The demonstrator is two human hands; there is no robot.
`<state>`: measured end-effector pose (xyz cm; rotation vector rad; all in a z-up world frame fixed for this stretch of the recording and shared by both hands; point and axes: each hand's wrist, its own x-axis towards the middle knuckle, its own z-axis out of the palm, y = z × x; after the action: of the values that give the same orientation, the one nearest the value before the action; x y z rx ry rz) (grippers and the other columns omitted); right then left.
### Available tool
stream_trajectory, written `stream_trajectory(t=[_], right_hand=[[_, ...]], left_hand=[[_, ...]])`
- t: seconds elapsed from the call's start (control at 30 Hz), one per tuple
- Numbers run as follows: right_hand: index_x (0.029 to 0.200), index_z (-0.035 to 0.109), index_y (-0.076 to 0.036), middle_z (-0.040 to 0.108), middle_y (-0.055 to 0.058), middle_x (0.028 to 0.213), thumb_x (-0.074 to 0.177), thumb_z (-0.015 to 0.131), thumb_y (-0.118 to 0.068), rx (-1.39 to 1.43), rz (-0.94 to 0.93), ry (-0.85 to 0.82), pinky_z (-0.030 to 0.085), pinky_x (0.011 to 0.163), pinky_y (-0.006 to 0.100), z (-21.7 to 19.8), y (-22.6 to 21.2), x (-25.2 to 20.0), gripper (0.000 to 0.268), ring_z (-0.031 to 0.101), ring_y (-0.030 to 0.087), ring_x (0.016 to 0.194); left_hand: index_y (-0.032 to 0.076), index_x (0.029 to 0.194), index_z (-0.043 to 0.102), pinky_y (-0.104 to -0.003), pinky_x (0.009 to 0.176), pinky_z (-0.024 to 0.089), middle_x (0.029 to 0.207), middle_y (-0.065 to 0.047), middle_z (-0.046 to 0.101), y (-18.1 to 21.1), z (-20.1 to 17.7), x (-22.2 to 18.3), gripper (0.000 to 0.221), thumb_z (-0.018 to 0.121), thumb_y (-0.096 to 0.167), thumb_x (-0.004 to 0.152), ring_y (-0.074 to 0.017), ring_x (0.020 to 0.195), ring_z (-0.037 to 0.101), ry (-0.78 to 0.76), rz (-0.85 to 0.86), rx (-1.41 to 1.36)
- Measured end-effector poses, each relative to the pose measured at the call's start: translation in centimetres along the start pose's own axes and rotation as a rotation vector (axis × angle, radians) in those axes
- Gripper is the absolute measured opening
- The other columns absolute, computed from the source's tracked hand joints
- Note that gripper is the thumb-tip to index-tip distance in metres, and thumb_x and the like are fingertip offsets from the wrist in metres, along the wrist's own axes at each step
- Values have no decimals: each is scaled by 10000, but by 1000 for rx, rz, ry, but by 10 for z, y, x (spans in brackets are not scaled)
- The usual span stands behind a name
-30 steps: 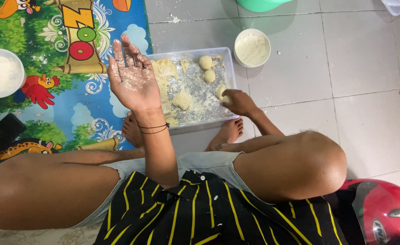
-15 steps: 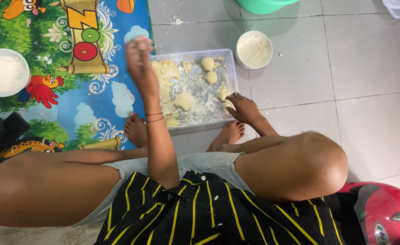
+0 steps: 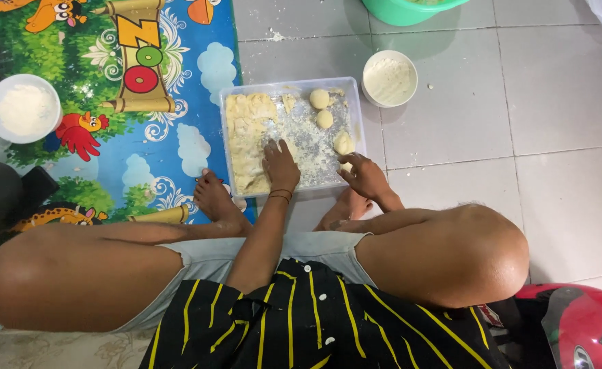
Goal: The person is taking pieces of dough, flattening them, and rolling them into small balls before placing them into a plastic tray.
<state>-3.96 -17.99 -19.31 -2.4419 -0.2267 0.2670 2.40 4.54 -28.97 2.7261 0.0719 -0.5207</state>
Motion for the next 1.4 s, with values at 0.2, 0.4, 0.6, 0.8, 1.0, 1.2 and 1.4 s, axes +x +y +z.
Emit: stream_trajectory(t=[0.2,0.4,0.6,0.8,1.0,1.2,1.4], right_hand=[[1236,678,-90,731,160,1049,928,685,-185,93,17,-8,579,730,521,15,-12,0,323,739,373,836],[1247,684,-60,735,190,1068,941,687,-165,213,9,-22,568,744,511,21,-18,-6,323,736,389,842],[1220,697,-49,748,204,1061,933,690,-127,257,8,-8,568,746,510,18,-26,-8,298,737,403,824],[1225,704,-52,747,202,1071,950,692,-142,300,4,2,558,742,487,16,-24,-8,290,730,397,837],[1225,708,-50,748,198,1073,958,681,-143,307,26,4,559,733,458,6,-24,-11,284,733,370,854],[1209,722,-42,749,228,1024,960,686,-124,262,-44,47,556,705,475,-26,-15,-3,265,724,395,797],[1222,732,-42,718,229,862,970,704,-124,45,-134,122,525,656,499,-121,-40,18,266,675,414,706]], left_hand=[[-11,1532,324,-513,1063,356,1440,-263,456,-1,-15,-13,656,654,88,974,-401,1341,356,61,36,-92],[20,1334,465,-524,1029,390,1317,-211,456,-15,4,7,561,745,245,903,-377,1261,387,71,-3,-121],[56,1139,534,-516,967,438,1244,-188,461,-23,7,20,390,761,221,869,-373,1188,434,85,-38,-170],[-97,1429,411,-561,926,549,1218,-307,617,-30,26,32,593,678,65,924,-449,1149,633,-51,6,-212],[-99,1206,640,-587,787,609,1065,-308,687,-38,32,45,398,717,56,848,-484,968,706,-63,46,-149],[-29,1356,631,-564,914,578,1244,-281,677,-20,-31,36,518,737,240,926,-452,1162,666,28,33,-426],[-112,1357,554,-487,931,558,1102,-292,662,34,-130,-5,595,792,213,919,-265,1048,602,27,151,-1437]])
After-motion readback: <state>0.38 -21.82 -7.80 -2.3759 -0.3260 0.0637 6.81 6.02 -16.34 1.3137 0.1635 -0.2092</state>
